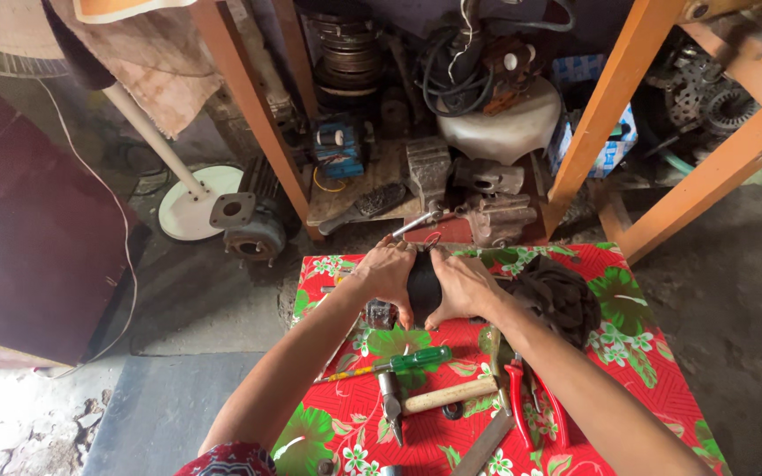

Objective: The person disassembles an electric motor component, using a screwdriver to remove internal wires and hardware. They then pull the internal rotor and winding assembly apart to access the individual pieces.

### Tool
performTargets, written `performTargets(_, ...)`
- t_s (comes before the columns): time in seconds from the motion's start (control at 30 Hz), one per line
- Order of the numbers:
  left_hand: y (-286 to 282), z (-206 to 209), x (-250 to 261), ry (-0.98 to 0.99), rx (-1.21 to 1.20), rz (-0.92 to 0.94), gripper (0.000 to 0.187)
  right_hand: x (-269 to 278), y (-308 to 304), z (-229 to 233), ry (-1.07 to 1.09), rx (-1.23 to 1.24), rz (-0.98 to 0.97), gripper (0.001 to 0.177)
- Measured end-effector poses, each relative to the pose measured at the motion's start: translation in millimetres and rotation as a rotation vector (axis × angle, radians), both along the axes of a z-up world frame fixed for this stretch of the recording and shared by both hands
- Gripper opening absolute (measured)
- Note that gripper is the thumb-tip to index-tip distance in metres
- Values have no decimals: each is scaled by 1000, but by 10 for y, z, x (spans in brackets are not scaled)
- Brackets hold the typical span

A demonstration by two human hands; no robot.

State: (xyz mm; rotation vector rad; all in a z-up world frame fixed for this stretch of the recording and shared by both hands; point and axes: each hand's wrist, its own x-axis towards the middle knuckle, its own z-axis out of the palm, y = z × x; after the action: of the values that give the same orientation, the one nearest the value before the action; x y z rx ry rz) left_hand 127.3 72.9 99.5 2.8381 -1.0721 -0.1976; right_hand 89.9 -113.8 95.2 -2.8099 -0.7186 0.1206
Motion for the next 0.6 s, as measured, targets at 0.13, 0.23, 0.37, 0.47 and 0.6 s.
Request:
performTargets(0.13, -4, -14, -16, 5, 26, 9, 110, 58, -26, 2, 22, 1, -7, 107)
performTargets(0.23, 1, -45, -46, -46, -7, 4, 120, 119, -24, -25, 60, 36, -13, 109)
performTargets(0.37, 1, -80, -30, -10, 41, 28, 122, 153, -28, -54, 27, 80, 18, 110)
performTargets(0.47, 3, -100, -15, -26, 65, 15, 129, 124, -37, -53, 93, 2, -38, 104)
performTargets(0.6, 26, -60, -59, -90, 17, 26, 171, 120, -41, -43, 64, 10, -6, 105)
